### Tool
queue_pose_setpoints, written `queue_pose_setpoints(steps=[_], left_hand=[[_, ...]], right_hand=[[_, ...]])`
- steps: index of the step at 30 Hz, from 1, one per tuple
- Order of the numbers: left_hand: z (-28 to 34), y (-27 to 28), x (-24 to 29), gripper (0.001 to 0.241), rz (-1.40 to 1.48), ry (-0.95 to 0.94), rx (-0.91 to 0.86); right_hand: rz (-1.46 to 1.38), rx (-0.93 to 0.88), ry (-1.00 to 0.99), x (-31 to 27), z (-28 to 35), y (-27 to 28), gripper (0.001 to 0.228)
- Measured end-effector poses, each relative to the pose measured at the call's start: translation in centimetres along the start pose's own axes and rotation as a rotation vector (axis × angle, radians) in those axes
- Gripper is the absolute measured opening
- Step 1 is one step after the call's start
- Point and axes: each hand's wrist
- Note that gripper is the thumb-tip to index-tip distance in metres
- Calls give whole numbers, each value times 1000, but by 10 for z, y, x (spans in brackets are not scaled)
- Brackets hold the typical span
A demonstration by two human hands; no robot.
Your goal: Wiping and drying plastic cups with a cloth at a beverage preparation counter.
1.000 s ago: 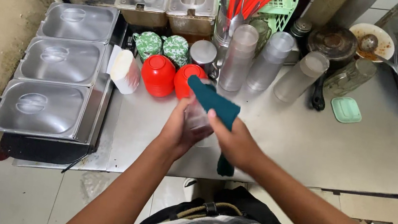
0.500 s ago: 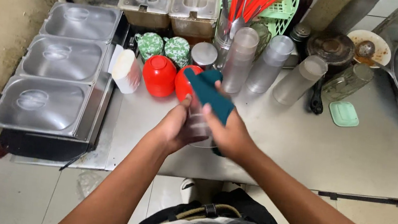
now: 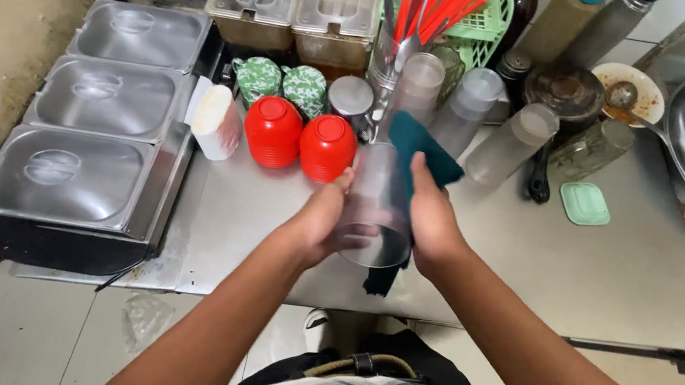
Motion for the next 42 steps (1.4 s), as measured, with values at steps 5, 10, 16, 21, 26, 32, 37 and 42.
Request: queue_pose_setpoints(steps=[5,10,16,21,26,32,37,42], left_hand=[[-6,-6,7,60,108,-12,200],[14,-5,10,55,-130,-61,133],[-6,0,-3,62,138,51,-83],[7,3,-3,78,31,36,76],[33,-10,23,82,22,10,22],[21,2,35,66,-178,-100,98],[31,6,22,70,-330,-43,-22],[30,2,17,51,134,-31,4]], right_hand=[[468,121,224,31,29,6,59],[528,-180,517,25,17,10,68],[211,100,-129,12,25,-4,63],[606,-131,230,47,16,17,63],[133,-82,19,-13,24,-18,61],[531,-78,501,41,37,-5,62],[360,-66,346,31,7,-1,63],[478,-45,231,51,21,3,62]])
Point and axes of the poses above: each hand's wrist, its own z-axis away from the middle knuckle, its own y-axis out of the back of the hand, x = y × z, and after that the axes turned 2 degrees about z, right-handed
